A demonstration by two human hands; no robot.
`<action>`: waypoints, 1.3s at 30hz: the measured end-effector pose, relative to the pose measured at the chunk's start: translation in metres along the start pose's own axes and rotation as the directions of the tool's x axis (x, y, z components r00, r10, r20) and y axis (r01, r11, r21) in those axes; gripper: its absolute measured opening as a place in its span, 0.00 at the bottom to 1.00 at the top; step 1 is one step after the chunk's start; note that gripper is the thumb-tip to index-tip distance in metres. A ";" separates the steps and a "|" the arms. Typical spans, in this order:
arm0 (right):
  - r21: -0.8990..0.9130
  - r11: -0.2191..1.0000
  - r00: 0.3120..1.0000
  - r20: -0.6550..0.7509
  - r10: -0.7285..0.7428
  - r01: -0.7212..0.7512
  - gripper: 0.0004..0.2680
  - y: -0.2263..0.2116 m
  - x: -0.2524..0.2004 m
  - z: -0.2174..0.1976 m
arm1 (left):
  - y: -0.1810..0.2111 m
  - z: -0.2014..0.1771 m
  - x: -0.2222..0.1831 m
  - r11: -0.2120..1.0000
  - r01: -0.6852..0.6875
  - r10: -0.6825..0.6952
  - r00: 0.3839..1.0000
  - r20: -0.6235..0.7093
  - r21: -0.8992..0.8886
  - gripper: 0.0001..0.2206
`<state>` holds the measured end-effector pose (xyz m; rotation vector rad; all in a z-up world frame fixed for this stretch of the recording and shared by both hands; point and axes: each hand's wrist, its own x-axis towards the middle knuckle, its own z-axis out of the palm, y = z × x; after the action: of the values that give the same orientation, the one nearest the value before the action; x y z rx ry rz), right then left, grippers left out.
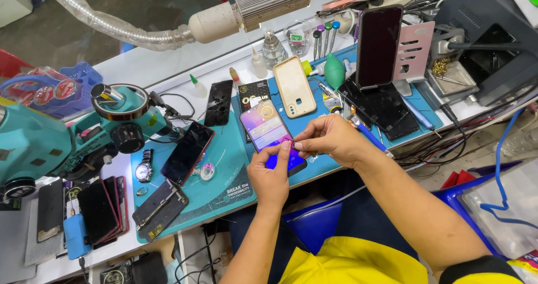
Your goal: Disassembling and inspecting a mobile phone at a repair station, including prying the case and checking internal components.
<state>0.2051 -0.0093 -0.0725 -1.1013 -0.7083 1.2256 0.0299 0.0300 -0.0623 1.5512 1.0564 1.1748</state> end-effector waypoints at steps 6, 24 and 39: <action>0.028 0.999 0.999 -0.044 0.028 -0.027 0.08 0.002 0.001 -0.001 | 0.001 0.003 0.000 1.000 -0.009 0.009 1.000 -0.028 -0.009 0.07; -0.139 0.990 0.997 -0.068 -0.047 0.037 0.10 0.001 -0.003 -0.001 | -0.005 0.009 -0.003 1.000 -0.017 0.018 0.999 -0.039 0.022 0.07; -0.298 0.952 0.995 -0.045 -0.089 0.072 0.06 -0.016 -0.018 0.015 | 0.002 0.006 -0.001 0.997 0.003 -0.002 1.000 -0.018 0.071 0.07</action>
<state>0.1928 -0.0222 -0.0501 -1.3346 -0.9044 1.0351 0.0356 0.0277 -0.0617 1.5961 1.1225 1.1622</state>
